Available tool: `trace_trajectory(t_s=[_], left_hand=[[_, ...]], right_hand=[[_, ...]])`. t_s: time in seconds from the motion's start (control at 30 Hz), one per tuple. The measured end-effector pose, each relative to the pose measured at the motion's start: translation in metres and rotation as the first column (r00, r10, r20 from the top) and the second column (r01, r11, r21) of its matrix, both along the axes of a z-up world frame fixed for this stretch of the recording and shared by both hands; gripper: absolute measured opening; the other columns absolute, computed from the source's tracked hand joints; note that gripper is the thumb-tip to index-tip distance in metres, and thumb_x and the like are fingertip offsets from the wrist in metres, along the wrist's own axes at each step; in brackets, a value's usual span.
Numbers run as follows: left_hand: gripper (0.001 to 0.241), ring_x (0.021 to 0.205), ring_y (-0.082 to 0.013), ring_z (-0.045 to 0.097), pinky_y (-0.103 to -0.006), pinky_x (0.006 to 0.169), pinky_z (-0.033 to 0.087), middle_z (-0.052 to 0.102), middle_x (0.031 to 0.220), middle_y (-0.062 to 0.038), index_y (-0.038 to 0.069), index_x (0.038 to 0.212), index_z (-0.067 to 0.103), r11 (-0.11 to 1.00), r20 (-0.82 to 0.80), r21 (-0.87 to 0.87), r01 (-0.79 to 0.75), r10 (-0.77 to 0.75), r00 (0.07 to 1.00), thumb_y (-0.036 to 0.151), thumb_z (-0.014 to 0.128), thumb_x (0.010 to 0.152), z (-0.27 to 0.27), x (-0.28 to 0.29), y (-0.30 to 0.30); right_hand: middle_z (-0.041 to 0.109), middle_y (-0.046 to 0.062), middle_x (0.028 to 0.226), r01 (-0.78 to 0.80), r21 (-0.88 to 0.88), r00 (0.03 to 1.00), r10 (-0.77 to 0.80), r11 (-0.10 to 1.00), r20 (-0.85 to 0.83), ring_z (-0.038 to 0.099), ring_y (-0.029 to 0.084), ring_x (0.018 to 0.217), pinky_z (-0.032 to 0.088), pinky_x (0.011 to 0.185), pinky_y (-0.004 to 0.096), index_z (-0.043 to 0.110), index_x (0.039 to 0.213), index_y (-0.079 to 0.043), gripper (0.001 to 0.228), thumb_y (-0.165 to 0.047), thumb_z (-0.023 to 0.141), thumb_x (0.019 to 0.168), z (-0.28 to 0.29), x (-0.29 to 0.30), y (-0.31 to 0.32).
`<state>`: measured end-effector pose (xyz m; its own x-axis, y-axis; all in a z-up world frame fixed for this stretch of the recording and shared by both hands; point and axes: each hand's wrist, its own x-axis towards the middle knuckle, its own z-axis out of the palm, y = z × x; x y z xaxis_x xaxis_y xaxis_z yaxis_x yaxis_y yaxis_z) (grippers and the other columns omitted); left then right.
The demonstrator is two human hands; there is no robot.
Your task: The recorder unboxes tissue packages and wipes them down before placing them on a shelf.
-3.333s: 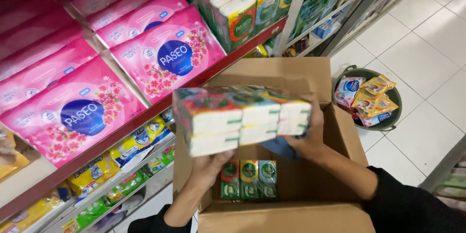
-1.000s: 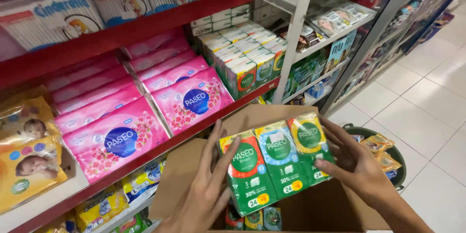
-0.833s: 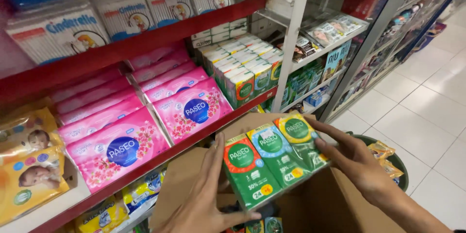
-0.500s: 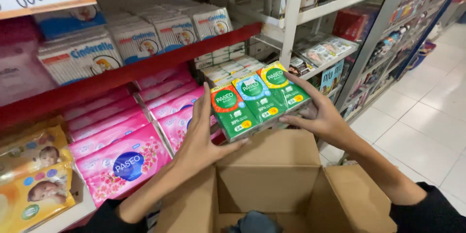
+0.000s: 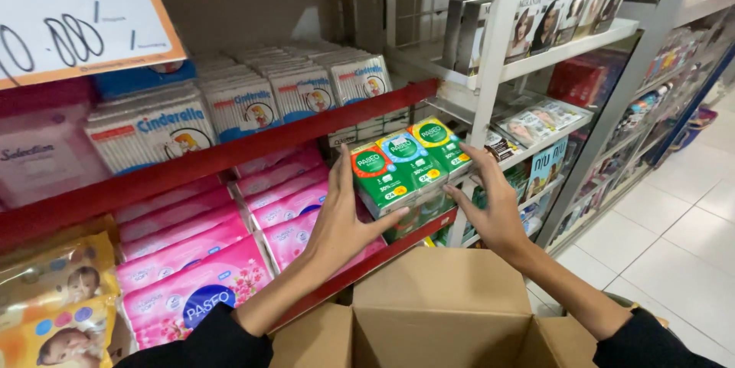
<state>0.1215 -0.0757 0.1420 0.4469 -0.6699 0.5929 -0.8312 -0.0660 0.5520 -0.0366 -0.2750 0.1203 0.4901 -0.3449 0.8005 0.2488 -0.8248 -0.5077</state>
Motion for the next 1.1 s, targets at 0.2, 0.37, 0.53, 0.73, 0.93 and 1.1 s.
trace_trajectory(t_s=[0.2, 0.37, 0.53, 0.73, 0.93, 1.1], left_hand=[[0.134, 0.144, -0.0482, 0.038, -0.0461, 0.114, 0.042, 0.024, 0.157, -0.037, -0.007, 0.159, -0.003, 1.0, -0.014, -0.021, -0.005, 0.005, 1.0, 0.053, 0.083, 0.076, -0.017, 0.014, -0.012], [0.128, 0.147, -0.0527, 0.028, -0.0479, 0.113, 0.038, 0.013, 0.159, -0.042, -0.008, 0.157, -0.009, 0.996, -0.003, 0.088, 0.022, -0.022, 1.0, 0.056, 0.075, 0.085, -0.009, 0.019, -0.009], [0.116, 0.146, -0.0494, 0.034, -0.0468, 0.113, 0.039, 0.018, 0.161, -0.038, -0.002, 0.161, -0.001, 0.992, -0.064, 0.123, -0.02, 0.028, 0.998, 0.056, 0.068, 0.089, -0.005, 0.017, -0.009], [0.113, 0.146, -0.052, 0.034, -0.0489, 0.113, 0.039, 0.021, 0.16, -0.039, -0.001, 0.163, 0.006, 1.0, -0.016, 0.028, 0.007, -0.007, 1.0, 0.054, 0.072, 0.089, -0.014, 0.027, -0.014], [0.108, 0.139, -0.0484, 0.046, -0.0473, 0.11, 0.044, 0.033, 0.153, -0.035, 0.003, 0.162, 0.019, 0.997, 0.001, -0.015, -0.081, 0.081, 0.997, 0.054, 0.075, 0.085, -0.015, 0.026, -0.018], [0.114, 0.133, -0.0493, 0.049, -0.048, 0.104, 0.049, 0.033, 0.153, -0.034, 0.001, 0.162, 0.015, 0.999, 0.085, -0.016, -0.035, 0.036, 0.996, 0.052, 0.078, 0.082, -0.017, 0.029, -0.018]], right_hand=[[0.062, 0.015, 0.138, 0.294, -0.366, 0.956, -0.272, 0.883, 0.111, 0.056, 0.037, 0.128, 0.044, 0.11, 0.047, 0.065, 0.132, -0.006, 0.052, -0.012, 0.082, 0.083, -0.002, 0.007, -0.001], [0.066, 0.008, 0.136, 0.39, -0.523, 0.916, -0.374, 0.757, 0.142, 0.057, 0.029, 0.131, 0.039, 0.115, 0.047, 0.068, 0.134, -0.01, 0.047, -0.016, 0.08, 0.088, -0.008, 0.01, -0.013], [0.07, 0.001, 0.134, 0.458, -0.67, 0.858, -0.487, 0.584, 0.161, 0.058, 0.023, 0.131, 0.033, 0.119, 0.047, 0.07, 0.138, -0.014, 0.044, -0.019, 0.077, 0.094, -0.005, 0.009, -0.015], [0.07, -0.003, 0.135, 0.512, -0.714, 0.8, -0.567, 0.477, 0.194, 0.057, 0.022, 0.131, 0.029, 0.119, 0.047, 0.07, 0.14, -0.017, 0.041, -0.019, 0.074, 0.099, 0.002, 0.011, -0.012], [0.07, -0.003, 0.135, 0.5, -0.73, 0.795, -0.581, 0.466, 0.173, 0.057, 0.02, 0.128, 0.031, 0.119, 0.047, 0.069, 0.141, -0.017, 0.043, -0.015, 0.07, 0.098, 0.007, 0.012, -0.011], [0.07, -0.003, 0.134, 0.527, -0.746, 0.759, -0.62, 0.407, 0.198, 0.058, 0.018, 0.12, 0.032, 0.117, 0.044, 0.07, 0.14, -0.015, 0.042, -0.015, 0.071, 0.098, 0.004, 0.016, -0.019]])
